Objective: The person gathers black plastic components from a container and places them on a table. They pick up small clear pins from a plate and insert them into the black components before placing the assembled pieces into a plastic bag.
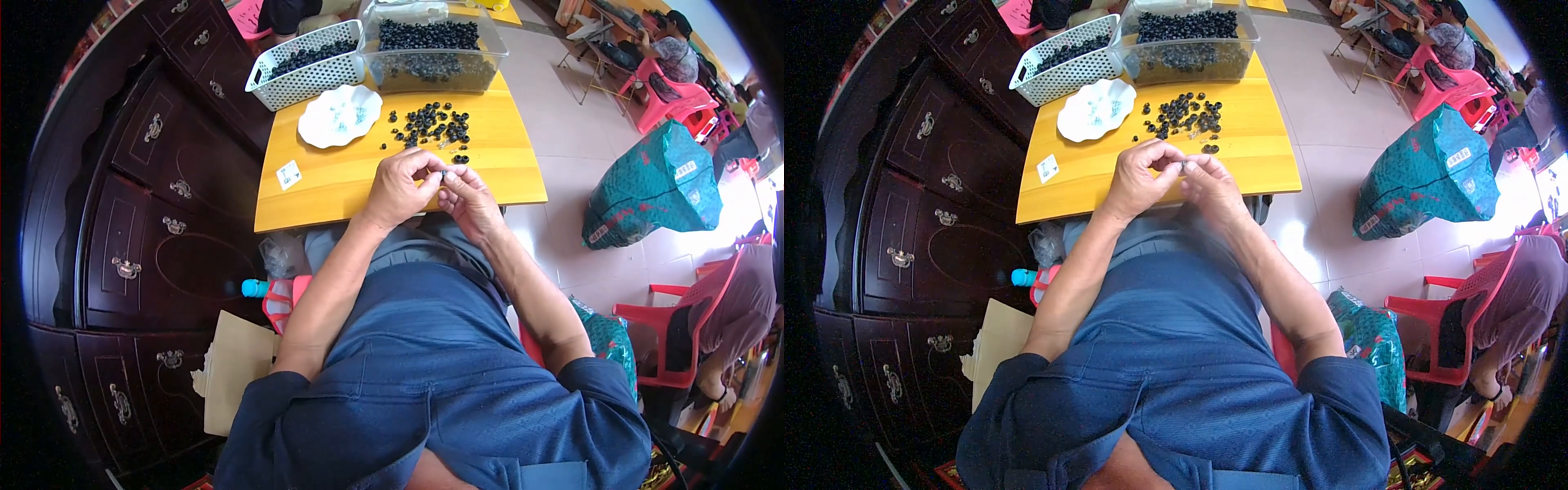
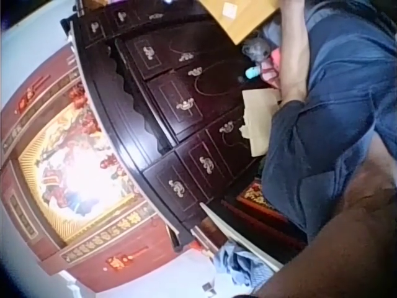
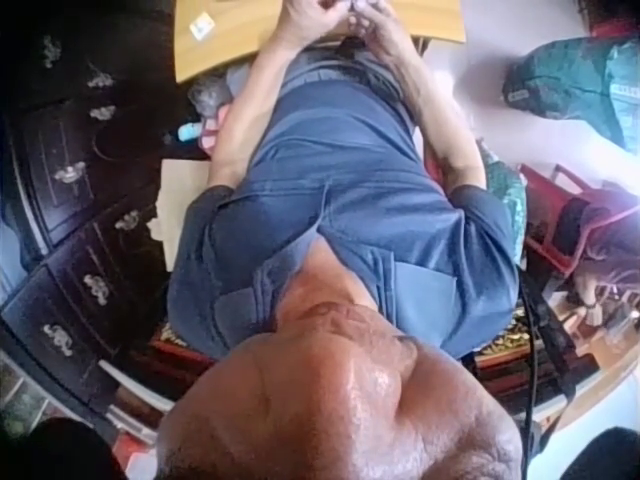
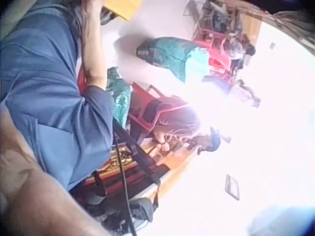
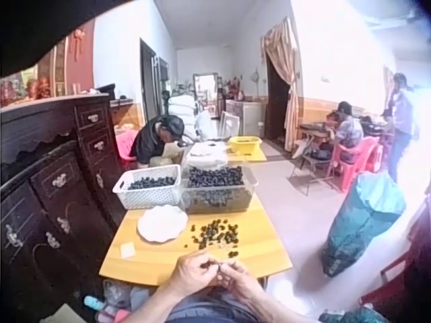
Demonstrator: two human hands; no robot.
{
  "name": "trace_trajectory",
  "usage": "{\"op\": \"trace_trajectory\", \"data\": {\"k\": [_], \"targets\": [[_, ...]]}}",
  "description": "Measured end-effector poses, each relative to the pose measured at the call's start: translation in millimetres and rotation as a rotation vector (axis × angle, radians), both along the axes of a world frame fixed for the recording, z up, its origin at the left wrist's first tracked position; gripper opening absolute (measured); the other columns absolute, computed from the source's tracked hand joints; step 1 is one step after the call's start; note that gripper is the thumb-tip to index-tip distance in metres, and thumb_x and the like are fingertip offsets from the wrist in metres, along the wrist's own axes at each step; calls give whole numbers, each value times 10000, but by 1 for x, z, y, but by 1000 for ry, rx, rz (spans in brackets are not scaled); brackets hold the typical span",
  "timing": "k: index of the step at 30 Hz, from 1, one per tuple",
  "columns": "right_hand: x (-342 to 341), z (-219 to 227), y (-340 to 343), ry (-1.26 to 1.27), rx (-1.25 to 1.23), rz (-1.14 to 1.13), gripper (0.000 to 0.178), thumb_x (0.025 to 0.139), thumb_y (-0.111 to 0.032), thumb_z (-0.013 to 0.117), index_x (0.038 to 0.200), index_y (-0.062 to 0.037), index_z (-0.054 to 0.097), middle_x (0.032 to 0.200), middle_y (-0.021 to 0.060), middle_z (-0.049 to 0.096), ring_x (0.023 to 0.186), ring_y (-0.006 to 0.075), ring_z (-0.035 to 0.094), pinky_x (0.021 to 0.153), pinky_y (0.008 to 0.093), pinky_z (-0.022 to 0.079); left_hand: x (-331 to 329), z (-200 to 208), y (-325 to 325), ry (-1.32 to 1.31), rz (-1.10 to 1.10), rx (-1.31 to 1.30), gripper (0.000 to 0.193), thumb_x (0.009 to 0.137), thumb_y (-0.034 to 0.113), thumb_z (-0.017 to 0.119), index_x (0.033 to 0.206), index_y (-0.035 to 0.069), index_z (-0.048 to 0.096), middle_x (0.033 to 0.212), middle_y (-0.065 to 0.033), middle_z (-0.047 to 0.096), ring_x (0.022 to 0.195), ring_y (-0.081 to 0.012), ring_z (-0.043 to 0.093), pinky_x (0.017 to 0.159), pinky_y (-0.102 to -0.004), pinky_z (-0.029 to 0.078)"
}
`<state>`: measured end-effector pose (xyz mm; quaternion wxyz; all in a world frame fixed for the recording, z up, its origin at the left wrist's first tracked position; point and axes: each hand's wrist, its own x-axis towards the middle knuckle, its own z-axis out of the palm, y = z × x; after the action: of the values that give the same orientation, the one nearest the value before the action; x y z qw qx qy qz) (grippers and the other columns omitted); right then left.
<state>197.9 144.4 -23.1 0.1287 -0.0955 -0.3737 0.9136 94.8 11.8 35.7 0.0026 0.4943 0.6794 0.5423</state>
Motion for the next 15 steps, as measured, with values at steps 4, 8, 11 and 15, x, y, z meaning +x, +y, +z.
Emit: {"op": "trace_trajectory", "data": {"k": [4,8,11,15], "targets": [[2,-2,4,2,30,-9,76,986,-150,653,1053,-118,633,949,-17,683,792,77,650,739,237,544,-3,-4,4,94,-15,-6,83,833,-7,690,914,-18,703,826,-90,694,705,-154,671,641,-280,533],[-2,-4,-1,-13,29,2,79,981,-178,667,1034,-126,640,919,-26,684,767,69,646,727,235,530,-2,0,-1,108,-20,-15,64,836,-3,686,896,-24,691,808,-96,685,698,-172,674,641,-286,535],[-1,-5,-3,20,16,25,80,970,-182,684,1018,-128,650,900,-32,689,752,61,641,722,236,530,-1,-4,-3,53,4,-11,40,836,-21,681,875,-28,679,787,-92,689,677,-148,668,630,-281,532],[0,-5,-4,2,5,-6,77,962,-171,689,1002,-118,649,892,-14,690,751,70,623,718,237,524,-1,-12,-3,-3,66,-8,44,804,-21,682,845,-5,678,751,-96,678,638,-165,670,594,-287,525]]}}
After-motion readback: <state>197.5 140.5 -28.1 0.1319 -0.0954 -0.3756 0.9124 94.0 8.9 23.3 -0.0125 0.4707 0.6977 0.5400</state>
